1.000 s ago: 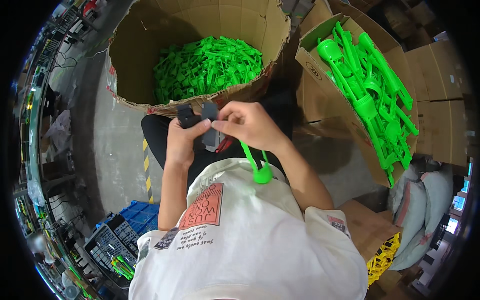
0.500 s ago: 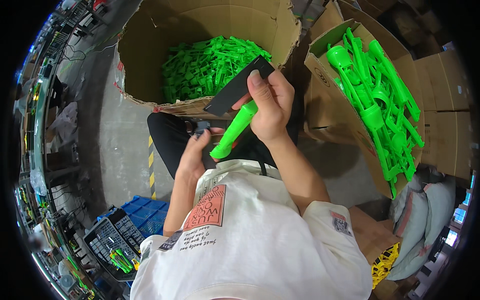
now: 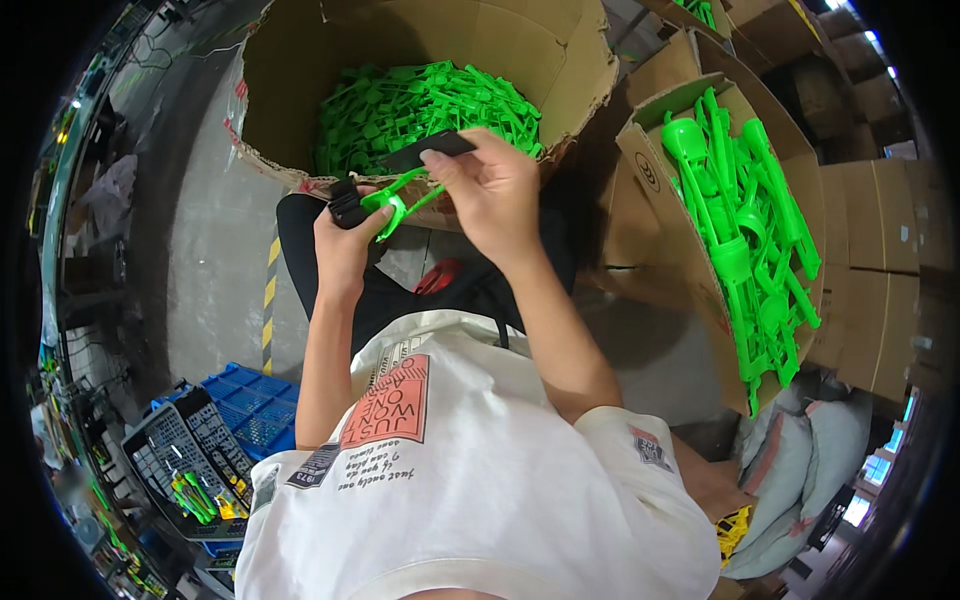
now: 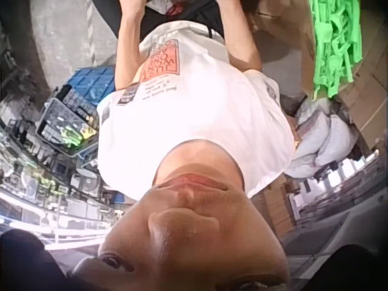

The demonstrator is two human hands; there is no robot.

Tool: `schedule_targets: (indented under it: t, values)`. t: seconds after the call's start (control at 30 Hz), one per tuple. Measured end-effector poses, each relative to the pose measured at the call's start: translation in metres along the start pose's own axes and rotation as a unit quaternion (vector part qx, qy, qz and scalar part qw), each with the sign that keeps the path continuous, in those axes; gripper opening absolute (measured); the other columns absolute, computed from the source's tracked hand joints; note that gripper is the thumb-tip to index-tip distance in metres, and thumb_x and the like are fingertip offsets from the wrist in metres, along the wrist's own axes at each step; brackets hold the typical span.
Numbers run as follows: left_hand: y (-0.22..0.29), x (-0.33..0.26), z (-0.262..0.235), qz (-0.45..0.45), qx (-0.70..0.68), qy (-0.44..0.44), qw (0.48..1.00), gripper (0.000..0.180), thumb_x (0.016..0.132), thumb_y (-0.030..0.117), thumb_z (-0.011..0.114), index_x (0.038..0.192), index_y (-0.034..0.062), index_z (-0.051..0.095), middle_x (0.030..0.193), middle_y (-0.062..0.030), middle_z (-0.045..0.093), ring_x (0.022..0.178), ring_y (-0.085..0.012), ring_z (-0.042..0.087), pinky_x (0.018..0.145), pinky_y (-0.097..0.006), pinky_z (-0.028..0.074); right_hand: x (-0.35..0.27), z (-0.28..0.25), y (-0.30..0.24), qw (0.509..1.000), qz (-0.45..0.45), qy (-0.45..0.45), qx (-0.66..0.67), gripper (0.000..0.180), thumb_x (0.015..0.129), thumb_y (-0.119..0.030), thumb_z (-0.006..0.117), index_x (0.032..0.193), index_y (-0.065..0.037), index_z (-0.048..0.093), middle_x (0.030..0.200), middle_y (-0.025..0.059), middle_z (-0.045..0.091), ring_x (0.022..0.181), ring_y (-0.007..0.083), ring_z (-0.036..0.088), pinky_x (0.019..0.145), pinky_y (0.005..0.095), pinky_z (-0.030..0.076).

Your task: The person assembles bright green plastic parts with black plastic components by hand.

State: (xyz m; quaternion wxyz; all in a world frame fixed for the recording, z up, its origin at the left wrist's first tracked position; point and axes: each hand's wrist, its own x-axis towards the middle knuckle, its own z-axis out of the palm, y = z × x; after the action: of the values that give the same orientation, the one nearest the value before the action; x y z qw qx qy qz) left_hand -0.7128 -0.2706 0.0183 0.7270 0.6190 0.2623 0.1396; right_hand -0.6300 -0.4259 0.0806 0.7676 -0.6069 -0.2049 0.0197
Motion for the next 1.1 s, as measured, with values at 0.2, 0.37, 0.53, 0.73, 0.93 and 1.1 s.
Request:
schedule_targets:
  t: [0.2,0.37,0.53,0.73,0.93,1.1]
  values:
    - [-0.001,-0.002,-0.008,-0.096,-0.018,-0.04,0.994,0.022,0.08,0.006,0.075,0.1,0.0032,0.065,0.086,-0.0024,0.067,0.067,-0.0092,0.059,0.059,-0.025,0.046,-0.008,0.006,0.034,0.987,0.012,0.016,-0.159,0.016,0.083,-0.006,0.074,0.088,0.006,0.064,0.075,0.0085,0.067,0.066,0.0111,0.067,0.059,0.0255,0.05]
    - [0.0,-0.006,-0.007,-0.147,-0.076,-0.014,0.986,0.02,0.082,0.01,0.074,0.099,0.0033,0.064,0.082,-0.0014,0.065,0.065,-0.0098,0.058,0.057,-0.026,0.046,-0.015,0.011,0.034,0.991,0.033,0.018,-0.13,0.014,0.083,-0.003,0.072,0.09,0.006,0.063,0.076,0.008,0.068,0.068,0.0095,0.066,0.059,0.0243,0.051]
    - [-0.007,-0.006,-0.005,-0.136,-0.122,0.0,0.983,0.021,0.083,0.012,0.075,0.098,0.0032,0.064,0.081,-0.0015,0.065,0.065,-0.0101,0.058,0.057,-0.026,0.046,-0.02,0.021,0.029,0.994,0.024,0.044,-0.095,0.031,0.083,0.001,0.071,0.11,0.005,0.056,0.076,0.0096,0.068,0.067,0.0103,0.066,0.06,0.0239,0.052]
    - [-0.012,-0.01,0.002,-0.113,-0.071,0.023,0.991,0.022,0.08,0.008,0.078,0.096,0.0026,0.064,0.082,-0.002,0.066,0.065,-0.0094,0.058,0.057,-0.025,0.046,-0.027,0.015,0.041,0.982,-0.02,0.033,-0.184,0.033,0.083,0.002,0.07,0.111,0.004,0.052,0.08,0.013,0.068,0.066,0.0136,0.067,0.061,0.0249,0.053]
    - [-0.013,-0.011,0.004,-0.097,-0.095,0.037,0.99,0.019,0.081,0.008,0.077,0.094,0.0023,0.064,0.081,-0.0018,0.066,0.064,-0.0093,0.058,0.057,-0.025,0.046,-0.033,0.011,0.04,0.957,-0.093,0.078,-0.264,0.026,0.082,0.002,0.074,0.101,0.004,0.055,0.085,0.0114,0.068,0.073,0.0104,0.064,0.065,0.0246,0.053]
    - [-0.011,-0.01,0.005,-0.093,-0.116,0.034,0.988,0.018,0.081,0.008,0.077,0.092,0.003,0.064,0.08,-0.0015,0.065,0.063,-0.0089,0.057,0.055,-0.024,0.045,-0.033,0.018,0.038,0.893,-0.246,0.061,-0.371,0.021,0.077,0.003,0.076,0.086,0.0,0.057,0.075,0.0136,0.065,0.056,0.0229,0.063,0.051,0.0306,0.051]
